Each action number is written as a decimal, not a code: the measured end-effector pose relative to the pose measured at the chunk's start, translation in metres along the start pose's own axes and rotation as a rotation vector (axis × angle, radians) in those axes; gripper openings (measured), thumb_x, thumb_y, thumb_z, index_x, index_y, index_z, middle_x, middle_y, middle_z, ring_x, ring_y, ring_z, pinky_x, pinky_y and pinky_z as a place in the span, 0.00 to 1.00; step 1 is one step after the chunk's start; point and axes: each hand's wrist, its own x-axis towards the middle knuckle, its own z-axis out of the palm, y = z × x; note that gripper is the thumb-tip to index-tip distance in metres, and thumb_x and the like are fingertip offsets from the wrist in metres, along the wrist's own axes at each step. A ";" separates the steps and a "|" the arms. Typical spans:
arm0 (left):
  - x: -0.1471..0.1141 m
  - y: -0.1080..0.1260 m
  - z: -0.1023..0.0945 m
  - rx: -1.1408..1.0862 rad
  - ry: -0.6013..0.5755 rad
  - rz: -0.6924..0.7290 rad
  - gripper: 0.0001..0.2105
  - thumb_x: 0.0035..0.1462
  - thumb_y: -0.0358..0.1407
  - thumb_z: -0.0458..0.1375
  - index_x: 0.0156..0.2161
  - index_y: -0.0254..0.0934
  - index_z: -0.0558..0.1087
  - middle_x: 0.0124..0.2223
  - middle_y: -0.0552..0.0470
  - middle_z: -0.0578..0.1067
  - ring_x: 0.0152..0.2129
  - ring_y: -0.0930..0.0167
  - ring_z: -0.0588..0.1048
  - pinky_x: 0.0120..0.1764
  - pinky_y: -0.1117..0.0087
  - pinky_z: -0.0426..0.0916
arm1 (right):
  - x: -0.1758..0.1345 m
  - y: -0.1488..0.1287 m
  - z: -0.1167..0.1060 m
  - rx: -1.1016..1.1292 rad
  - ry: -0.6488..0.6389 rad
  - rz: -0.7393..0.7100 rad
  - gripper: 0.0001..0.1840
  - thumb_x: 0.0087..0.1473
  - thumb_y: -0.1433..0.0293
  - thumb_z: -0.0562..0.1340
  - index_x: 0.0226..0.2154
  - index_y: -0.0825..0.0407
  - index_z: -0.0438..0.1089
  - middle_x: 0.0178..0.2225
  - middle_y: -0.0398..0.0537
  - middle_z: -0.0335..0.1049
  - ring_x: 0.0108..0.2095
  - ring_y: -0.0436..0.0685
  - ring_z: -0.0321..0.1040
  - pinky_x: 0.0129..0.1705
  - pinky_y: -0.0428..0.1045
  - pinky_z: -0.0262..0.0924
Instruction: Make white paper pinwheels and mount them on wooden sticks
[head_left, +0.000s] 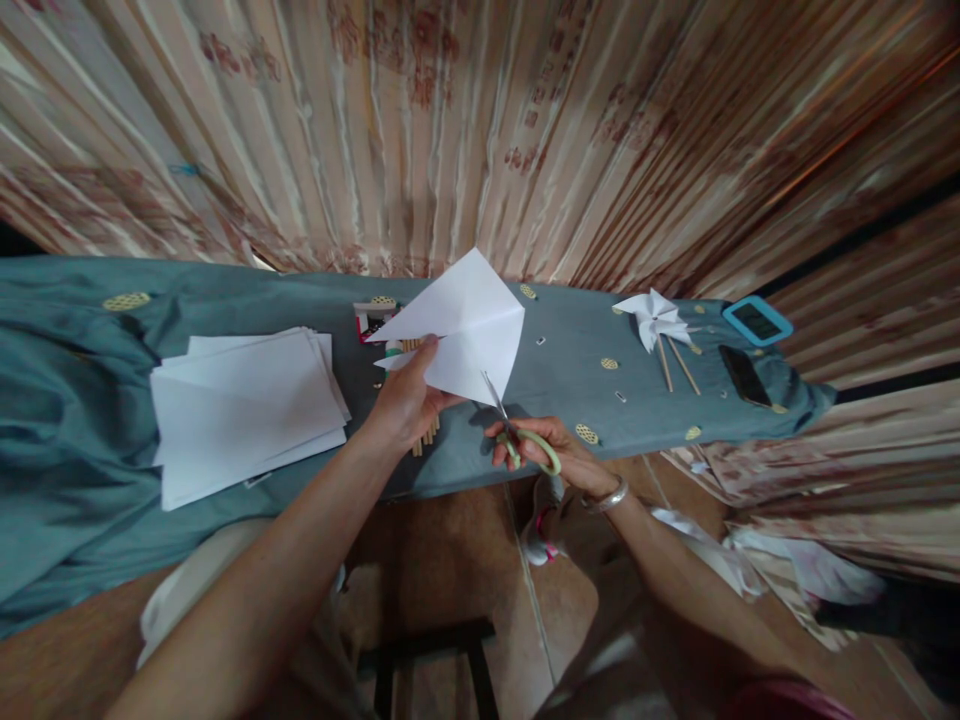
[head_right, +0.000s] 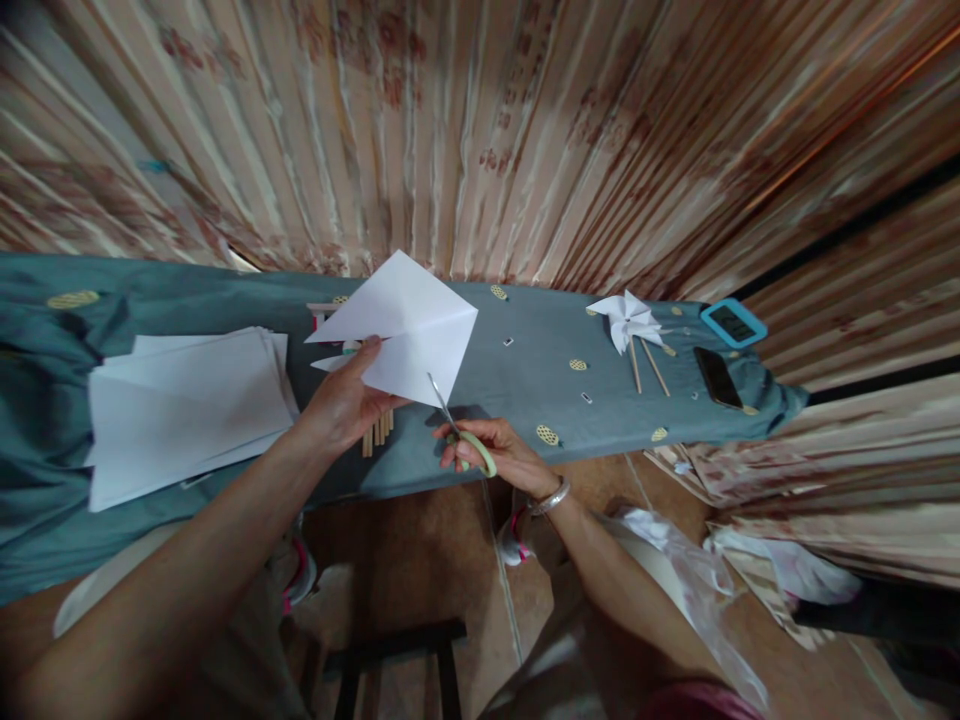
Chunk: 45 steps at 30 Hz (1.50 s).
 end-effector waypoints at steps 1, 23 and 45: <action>0.000 0.000 0.000 0.002 0.002 -0.001 0.04 0.60 0.32 0.55 0.38 0.35 0.71 0.31 0.53 0.76 0.29 0.70 0.75 0.44 0.56 0.74 | 0.000 0.000 0.000 0.005 0.002 0.000 0.29 0.53 0.51 0.64 0.46 0.59 0.71 0.32 0.50 0.73 0.28 0.48 0.65 0.34 0.46 0.62; 0.000 0.000 -0.001 -0.011 -0.012 0.005 0.02 0.59 0.32 0.56 0.38 0.36 0.70 0.31 0.52 0.77 0.37 0.65 0.78 0.45 0.54 0.74 | 0.000 0.001 0.002 -0.014 0.042 0.010 0.29 0.50 0.50 0.66 0.45 0.56 0.74 0.27 0.45 0.72 0.25 0.47 0.64 0.30 0.44 0.62; 0.004 -0.001 -0.001 -0.035 0.021 -0.014 0.04 0.61 0.33 0.54 0.36 0.34 0.70 0.30 0.52 0.76 0.26 0.71 0.74 0.44 0.55 0.74 | 0.002 0.007 0.002 0.021 0.078 0.019 0.29 0.47 0.52 0.68 0.46 0.55 0.74 0.26 0.43 0.71 0.24 0.46 0.64 0.29 0.43 0.61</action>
